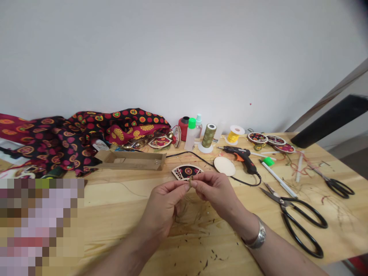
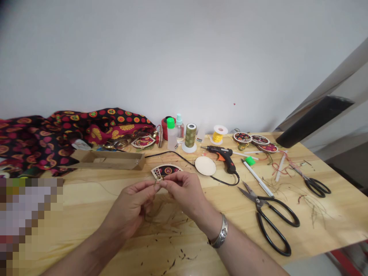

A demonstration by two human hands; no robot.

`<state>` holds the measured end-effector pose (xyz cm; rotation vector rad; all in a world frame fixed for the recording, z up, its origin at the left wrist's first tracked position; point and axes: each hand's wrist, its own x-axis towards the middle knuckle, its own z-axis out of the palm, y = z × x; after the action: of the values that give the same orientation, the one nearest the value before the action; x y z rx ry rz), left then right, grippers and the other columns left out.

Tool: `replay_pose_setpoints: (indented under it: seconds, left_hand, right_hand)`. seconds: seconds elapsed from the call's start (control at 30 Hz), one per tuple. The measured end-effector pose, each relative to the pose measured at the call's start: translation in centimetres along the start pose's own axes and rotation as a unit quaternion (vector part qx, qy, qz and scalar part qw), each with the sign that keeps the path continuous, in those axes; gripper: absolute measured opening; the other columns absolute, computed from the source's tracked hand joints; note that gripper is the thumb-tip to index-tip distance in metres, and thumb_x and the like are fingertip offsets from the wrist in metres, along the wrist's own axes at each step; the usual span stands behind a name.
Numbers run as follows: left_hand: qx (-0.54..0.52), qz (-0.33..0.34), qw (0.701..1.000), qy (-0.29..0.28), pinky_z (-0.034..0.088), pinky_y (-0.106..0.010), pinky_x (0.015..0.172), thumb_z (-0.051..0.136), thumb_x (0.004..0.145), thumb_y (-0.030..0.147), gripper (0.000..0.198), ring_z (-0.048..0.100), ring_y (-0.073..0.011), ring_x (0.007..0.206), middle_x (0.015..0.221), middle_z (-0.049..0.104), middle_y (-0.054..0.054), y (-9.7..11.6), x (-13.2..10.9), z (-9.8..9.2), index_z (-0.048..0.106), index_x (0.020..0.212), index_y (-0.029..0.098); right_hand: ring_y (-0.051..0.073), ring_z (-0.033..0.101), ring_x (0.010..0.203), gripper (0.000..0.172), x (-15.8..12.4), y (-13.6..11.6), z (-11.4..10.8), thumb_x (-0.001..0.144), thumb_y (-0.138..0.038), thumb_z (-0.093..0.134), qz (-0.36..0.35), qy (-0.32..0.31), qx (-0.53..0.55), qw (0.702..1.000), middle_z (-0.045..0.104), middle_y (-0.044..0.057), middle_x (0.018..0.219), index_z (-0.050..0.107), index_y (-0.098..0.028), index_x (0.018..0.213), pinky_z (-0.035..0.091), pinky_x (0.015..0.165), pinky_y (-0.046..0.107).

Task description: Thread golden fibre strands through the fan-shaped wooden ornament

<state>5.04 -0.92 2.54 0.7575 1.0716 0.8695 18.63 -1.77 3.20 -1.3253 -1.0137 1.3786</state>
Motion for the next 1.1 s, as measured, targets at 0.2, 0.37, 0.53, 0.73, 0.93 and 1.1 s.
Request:
replay_pose_setpoints:
  seconds: [0.2,0.37,0.53,0.73,0.93,1.1]
  left_hand:
    - [0.026,0.027,0.999,0.015,0.020,-0.016,0.037,0.069,0.061,0.027,0.014,0.027,-0.0026,0.038,0.041,0.039,0.008,-0.1,0.1,0.0,0.064,0.059,0.014]
    - [0.037,0.022,0.999,0.015,0.018,-0.017,0.037,0.069,0.063,0.029,0.016,0.025,-0.0026,0.038,0.041,0.036,0.008,-0.4,0.1,0.1,0.064,0.061,0.014]
    - [0.026,0.011,1.000,-0.009,0.016,-0.017,0.037,0.067,0.065,0.030,0.018,0.023,-0.0025,0.038,0.041,0.035,0.008,-0.3,0.0,0.1,0.066,0.068,0.013]
    - [0.002,-0.004,1.000,-0.030,0.015,-0.017,0.036,0.066,0.067,0.030,0.017,0.021,-0.0028,0.037,0.039,0.032,0.009,0.1,-0.2,0.3,0.066,0.072,0.013]
    - [-0.018,-0.016,0.999,-0.034,0.017,-0.016,0.036,0.065,0.068,0.028,0.015,0.022,-0.0028,0.037,0.040,0.032,0.009,0.2,-0.3,0.2,0.062,0.067,0.014]
    - [-0.025,-0.023,0.999,-0.040,0.016,-0.016,0.035,0.067,0.065,0.024,0.011,0.022,-0.0026,0.035,0.037,0.033,0.010,0.3,-0.3,0.2,0.062,0.069,0.015]
  right_hand:
    - [0.006,0.035,0.046,0.012,0.2,0.6,0.0,0.065,-0.024,0.063,-0.046,0.020,-0.030,0.998,0.048,-0.004,0.051,0.061,-0.013,0.063,0.027,0.044,0.021]
    - [0.007,0.037,0.049,0.010,0.0,0.5,0.2,0.068,-0.022,0.059,-0.077,0.029,-0.062,0.995,0.048,-0.004,0.054,0.056,-0.015,0.061,0.030,0.047,0.021]
    - [0.008,0.034,0.050,0.014,-0.1,0.4,0.0,0.071,-0.022,0.057,-0.079,0.023,-0.077,0.994,0.042,-0.005,0.052,0.051,-0.016,0.060,0.028,0.047,0.020]
    - [0.008,0.034,0.051,0.015,-0.2,0.0,-0.1,0.072,-0.023,0.056,-0.079,0.018,-0.086,0.993,0.041,-0.005,0.053,0.050,-0.016,0.060,0.028,0.048,0.021]
    - [0.009,0.037,0.052,0.015,-0.1,-0.1,-0.5,0.073,-0.023,0.055,-0.098,0.037,-0.108,0.989,0.045,-0.004,0.054,0.052,-0.016,0.060,0.030,0.049,0.021]
    - [0.010,0.039,0.052,0.015,0.0,-0.5,-0.7,0.073,-0.023,0.056,-0.106,0.055,-0.126,0.985,0.048,-0.003,0.055,0.055,-0.016,0.060,0.032,0.051,0.022]
